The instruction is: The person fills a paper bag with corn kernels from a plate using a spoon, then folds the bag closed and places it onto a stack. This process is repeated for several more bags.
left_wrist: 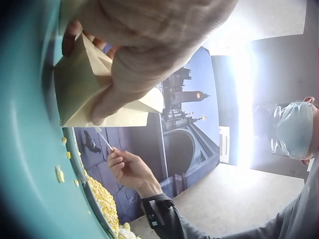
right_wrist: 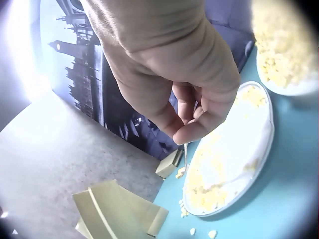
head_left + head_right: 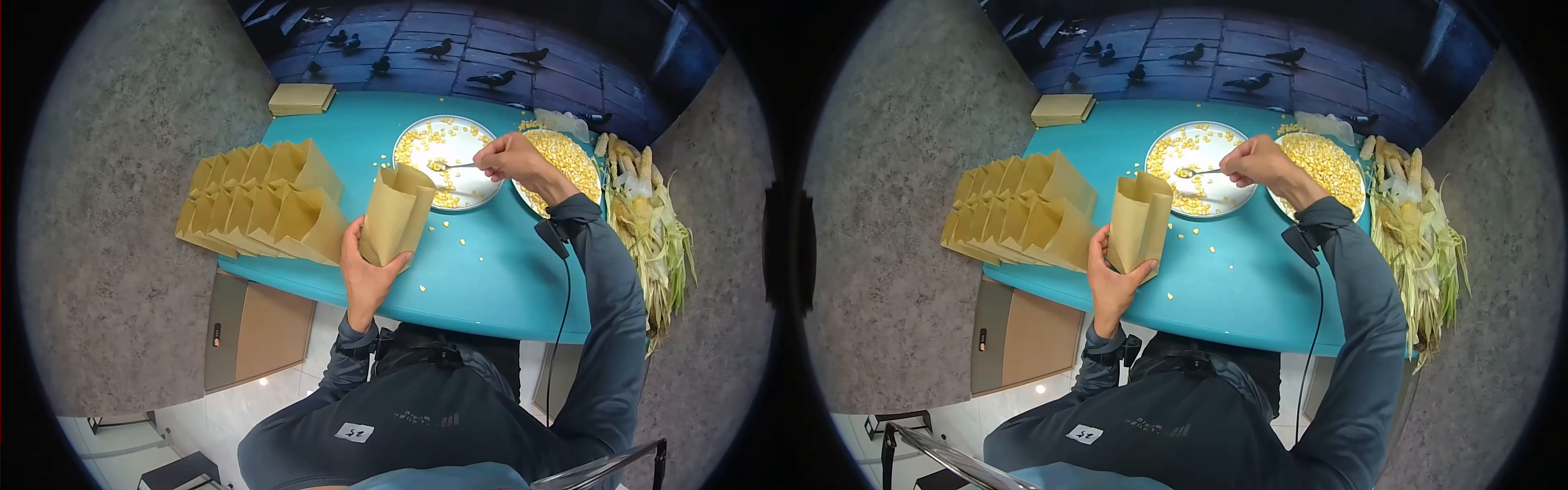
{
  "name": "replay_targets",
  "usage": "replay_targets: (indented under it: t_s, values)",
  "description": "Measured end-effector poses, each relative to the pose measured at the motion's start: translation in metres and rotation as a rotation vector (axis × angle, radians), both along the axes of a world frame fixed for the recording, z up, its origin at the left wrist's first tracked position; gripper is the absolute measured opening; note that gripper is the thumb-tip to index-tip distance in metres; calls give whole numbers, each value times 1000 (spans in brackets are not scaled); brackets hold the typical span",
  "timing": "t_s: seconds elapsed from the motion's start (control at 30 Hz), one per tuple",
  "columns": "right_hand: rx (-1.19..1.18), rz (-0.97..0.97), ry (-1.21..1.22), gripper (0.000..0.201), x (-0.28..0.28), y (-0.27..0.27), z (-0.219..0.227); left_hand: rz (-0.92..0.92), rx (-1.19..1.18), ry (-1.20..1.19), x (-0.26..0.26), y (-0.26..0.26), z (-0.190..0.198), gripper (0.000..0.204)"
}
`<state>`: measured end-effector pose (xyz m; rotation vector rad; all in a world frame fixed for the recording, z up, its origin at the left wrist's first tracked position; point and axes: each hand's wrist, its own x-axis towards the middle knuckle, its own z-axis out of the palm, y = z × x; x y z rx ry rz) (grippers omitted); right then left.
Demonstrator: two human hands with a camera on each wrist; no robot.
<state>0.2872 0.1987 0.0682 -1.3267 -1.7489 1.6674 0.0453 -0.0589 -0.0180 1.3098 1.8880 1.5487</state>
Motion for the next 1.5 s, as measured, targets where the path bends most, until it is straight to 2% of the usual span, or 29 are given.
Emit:
replay_targets:
  t_s: [0.17,0.23,0.3,0.33,0.37,0.43,0.5,0.6,0.67,0.77,0.93,1.0,1.23,1.37,1.43,1.5]
  values:
    - [257,10,-14,11,5,-20,77,-10,-33,48,5,17,12,92]
    - [315,38,-25,11,5,-28,89,-13,-47,56,7,22,12,91]
    - [549,115,-63,14,2,-42,93,-21,-39,80,6,25,9,91]
    - [821,193,-15,11,-2,-46,80,-23,-39,77,6,26,8,91]
    - [819,191,-18,11,-1,-50,72,-24,-32,78,7,26,8,92]
    - [1373,248,-87,7,-10,-66,69,-24,-20,77,7,27,8,93]
    - [1384,208,-156,6,-14,-69,66,-25,-21,30,7,24,9,93]
    - [1387,94,-183,8,-12,-37,31,-25,-5,-33,6,18,10,92]
    - [1205,115,-424,12,-11,-3,-9,-16,17,-48,5,10,0,92]
    - [1111,15,-426,11,-30,24,-40,-10,34,-86,8,-5,1,92]
    - [1186,-1,-403,12,-74,52,-48,-38,25,-167,11,-29,3,92]
    - [1261,110,-363,15,-82,57,-51,-29,3,-188,11,-35,4,93]
    - [1293,312,-305,19,-55,44,-58,-1,4,-212,-1,-37,2,93]
    - [1260,183,-335,20,-43,51,-52,-28,-1,-206,-2,-34,-1,93]
    - [1202,-8,-489,15,-44,67,-55,-50,-3,-210,-2,-34,0,93]
    - [1211,-38,-450,12,-48,70,-66,-51,0,-216,1,-33,2,92]
